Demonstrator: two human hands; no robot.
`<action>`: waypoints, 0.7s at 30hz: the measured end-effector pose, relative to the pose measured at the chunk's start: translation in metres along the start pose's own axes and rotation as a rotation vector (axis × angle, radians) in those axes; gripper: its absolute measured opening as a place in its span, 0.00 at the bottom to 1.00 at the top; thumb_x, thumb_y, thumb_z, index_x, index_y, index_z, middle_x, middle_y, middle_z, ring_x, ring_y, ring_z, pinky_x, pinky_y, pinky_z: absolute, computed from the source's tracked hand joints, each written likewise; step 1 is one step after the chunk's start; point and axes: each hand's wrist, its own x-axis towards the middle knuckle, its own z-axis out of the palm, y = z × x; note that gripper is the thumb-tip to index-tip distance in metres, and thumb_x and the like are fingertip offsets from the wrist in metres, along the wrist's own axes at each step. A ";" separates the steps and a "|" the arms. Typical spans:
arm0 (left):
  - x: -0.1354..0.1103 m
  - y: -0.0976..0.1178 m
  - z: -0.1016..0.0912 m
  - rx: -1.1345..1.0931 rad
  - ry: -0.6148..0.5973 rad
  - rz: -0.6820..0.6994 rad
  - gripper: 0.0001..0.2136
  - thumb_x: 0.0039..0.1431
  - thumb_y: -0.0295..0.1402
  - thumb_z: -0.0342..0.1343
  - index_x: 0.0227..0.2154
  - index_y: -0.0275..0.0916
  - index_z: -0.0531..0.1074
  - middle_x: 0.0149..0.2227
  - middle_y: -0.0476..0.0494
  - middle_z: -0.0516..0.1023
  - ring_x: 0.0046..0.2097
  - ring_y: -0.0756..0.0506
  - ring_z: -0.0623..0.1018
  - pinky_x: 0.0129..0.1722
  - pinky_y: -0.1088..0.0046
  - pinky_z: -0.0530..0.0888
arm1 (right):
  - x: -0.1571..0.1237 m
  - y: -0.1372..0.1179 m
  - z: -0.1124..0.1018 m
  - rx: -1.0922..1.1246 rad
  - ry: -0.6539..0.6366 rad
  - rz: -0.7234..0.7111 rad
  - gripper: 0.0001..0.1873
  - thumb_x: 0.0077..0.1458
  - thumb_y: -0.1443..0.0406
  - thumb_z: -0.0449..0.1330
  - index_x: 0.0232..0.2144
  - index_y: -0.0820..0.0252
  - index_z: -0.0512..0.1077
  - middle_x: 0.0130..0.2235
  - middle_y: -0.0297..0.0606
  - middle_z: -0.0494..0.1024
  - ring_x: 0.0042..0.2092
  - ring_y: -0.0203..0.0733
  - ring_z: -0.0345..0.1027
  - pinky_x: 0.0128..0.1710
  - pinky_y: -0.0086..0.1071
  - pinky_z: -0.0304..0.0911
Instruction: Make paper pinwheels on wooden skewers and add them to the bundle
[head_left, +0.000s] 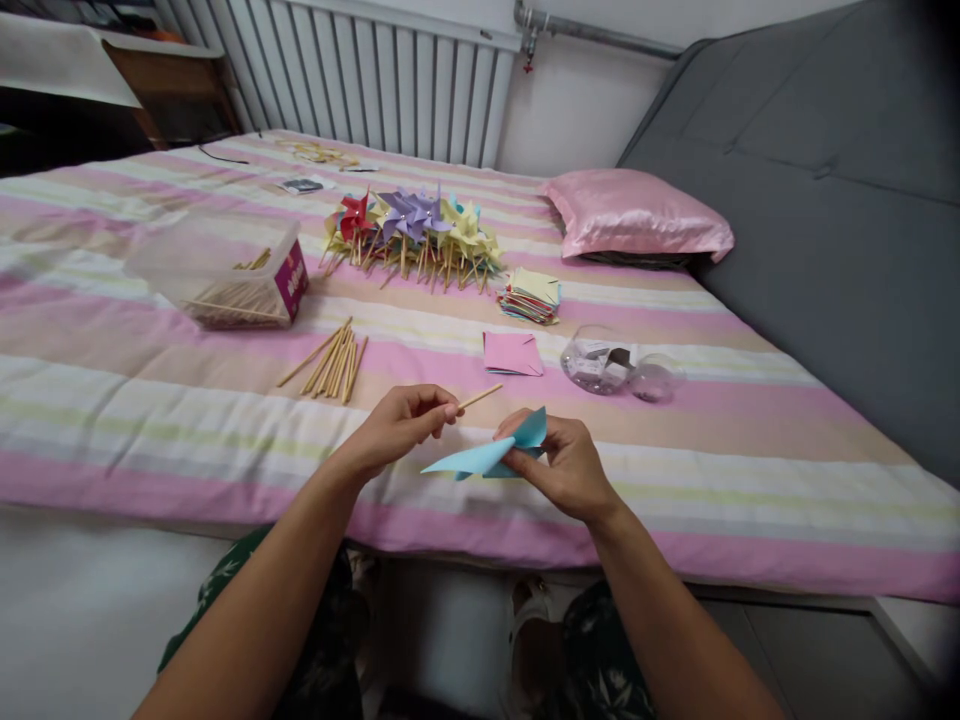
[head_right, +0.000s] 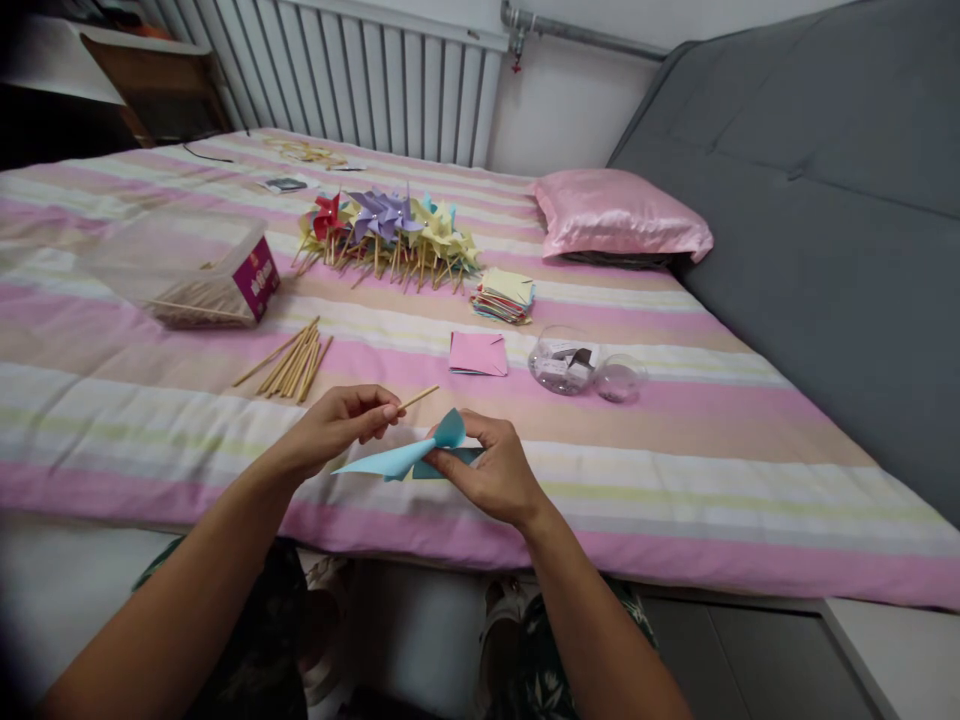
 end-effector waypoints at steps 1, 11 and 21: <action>-0.001 0.000 0.001 -0.040 -0.014 -0.003 0.13 0.51 0.43 0.57 0.29 0.35 0.73 0.25 0.47 0.71 0.26 0.52 0.67 0.24 0.77 0.62 | 0.000 0.001 0.001 0.009 0.011 -0.009 0.07 0.48 0.60 0.63 0.27 0.58 0.76 0.29 0.38 0.76 0.34 0.42 0.69 0.35 0.34 0.64; -0.004 0.004 0.014 -0.339 -0.088 -0.035 0.12 0.47 0.41 0.62 0.28 0.36 0.74 0.24 0.50 0.70 0.26 0.53 0.67 0.26 0.77 0.61 | -0.002 -0.002 0.012 0.023 0.199 -0.234 0.03 0.50 0.67 0.62 0.29 0.53 0.76 0.36 0.37 0.75 0.40 0.42 0.69 0.43 0.37 0.63; -0.003 0.005 0.018 -0.437 -0.094 -0.012 0.12 0.41 0.39 0.66 0.24 0.36 0.75 0.25 0.48 0.71 0.26 0.53 0.67 0.26 0.77 0.63 | -0.012 -0.008 0.029 0.065 0.250 -0.255 0.06 0.51 0.69 0.61 0.31 0.52 0.74 0.42 0.39 0.77 0.46 0.45 0.70 0.44 0.39 0.65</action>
